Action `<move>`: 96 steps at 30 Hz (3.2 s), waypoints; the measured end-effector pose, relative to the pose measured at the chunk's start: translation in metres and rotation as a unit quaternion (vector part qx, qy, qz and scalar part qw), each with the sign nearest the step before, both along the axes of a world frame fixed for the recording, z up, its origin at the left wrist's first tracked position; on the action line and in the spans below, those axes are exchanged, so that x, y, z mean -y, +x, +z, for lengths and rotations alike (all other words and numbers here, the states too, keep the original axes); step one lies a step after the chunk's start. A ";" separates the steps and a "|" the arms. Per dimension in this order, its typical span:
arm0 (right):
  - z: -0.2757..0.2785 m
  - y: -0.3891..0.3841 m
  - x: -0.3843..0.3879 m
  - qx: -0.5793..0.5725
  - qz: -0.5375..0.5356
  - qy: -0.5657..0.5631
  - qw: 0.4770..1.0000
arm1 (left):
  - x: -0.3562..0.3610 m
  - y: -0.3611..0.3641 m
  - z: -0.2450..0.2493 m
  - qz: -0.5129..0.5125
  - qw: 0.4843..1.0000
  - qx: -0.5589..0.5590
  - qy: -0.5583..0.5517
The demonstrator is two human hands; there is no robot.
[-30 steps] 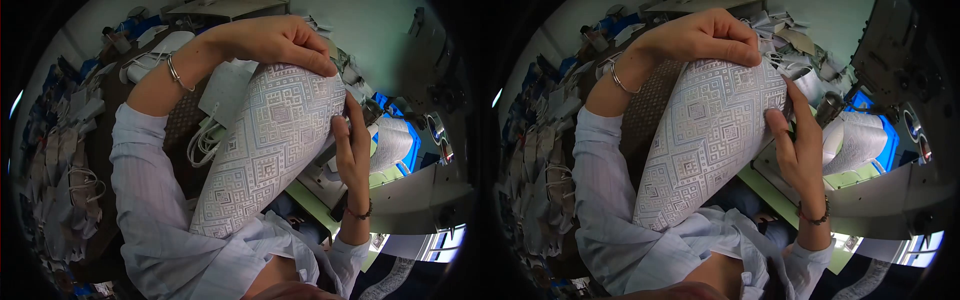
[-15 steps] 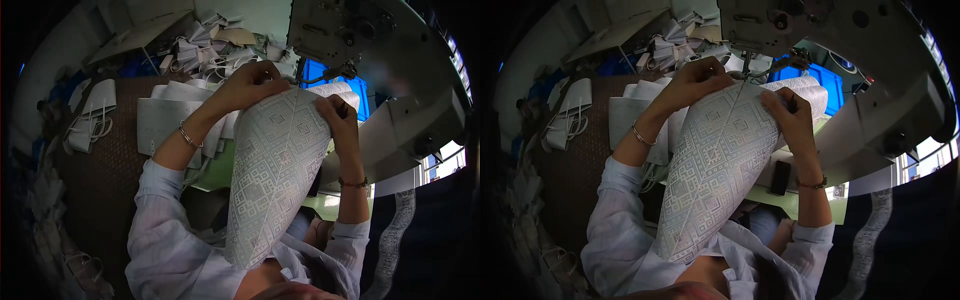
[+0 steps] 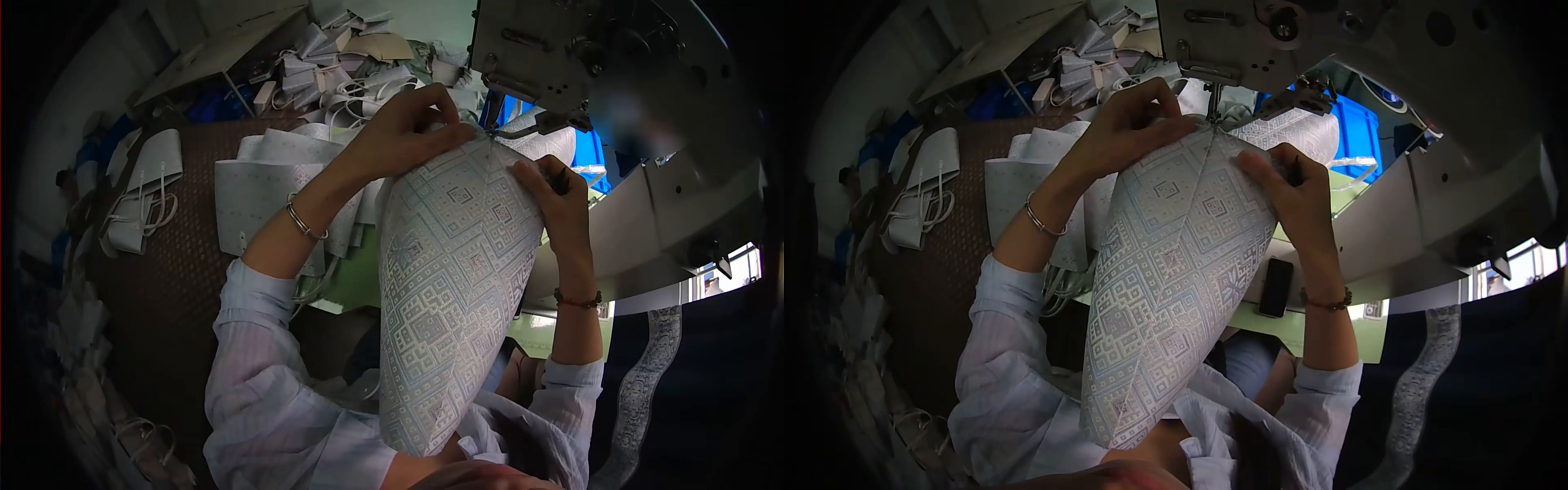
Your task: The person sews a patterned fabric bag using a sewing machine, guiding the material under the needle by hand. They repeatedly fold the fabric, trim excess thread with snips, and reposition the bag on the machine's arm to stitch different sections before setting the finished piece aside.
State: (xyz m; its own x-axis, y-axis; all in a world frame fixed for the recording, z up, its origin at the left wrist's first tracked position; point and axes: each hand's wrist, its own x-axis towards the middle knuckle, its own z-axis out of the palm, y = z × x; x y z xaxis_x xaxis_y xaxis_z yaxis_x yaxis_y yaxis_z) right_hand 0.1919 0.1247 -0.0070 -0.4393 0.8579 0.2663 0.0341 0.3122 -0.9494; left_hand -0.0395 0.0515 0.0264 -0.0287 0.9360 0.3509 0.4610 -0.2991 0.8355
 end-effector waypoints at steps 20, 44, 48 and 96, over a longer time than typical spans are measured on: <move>0.007 -0.002 0.003 0.015 0.004 -0.016 1.000 | -0.003 -0.001 -0.017 -0.018 0.993 0.103 0.050; 0.004 0.018 -0.014 0.055 0.016 0.101 0.993 | -0.038 -0.031 -0.032 -0.137 0.988 0.023 -0.064; -0.001 0.036 -0.021 0.164 -0.006 0.205 0.965 | -0.088 -0.031 -0.094 -0.293 0.956 0.000 -0.027; -0.245 -0.024 0.103 -0.288 0.101 -0.539 0.785 | 0.197 0.065 0.020 -0.191 0.899 -0.296 0.259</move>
State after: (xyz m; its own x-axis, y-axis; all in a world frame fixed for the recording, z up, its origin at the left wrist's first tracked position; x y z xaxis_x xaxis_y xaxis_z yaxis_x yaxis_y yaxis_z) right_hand 0.1681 0.0219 -0.2517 -0.6681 0.6500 -0.3622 -0.4445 -0.7390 -0.5063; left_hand 0.0251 -0.1455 0.0466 0.5964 0.5436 0.5906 0.5600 -0.8089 0.1790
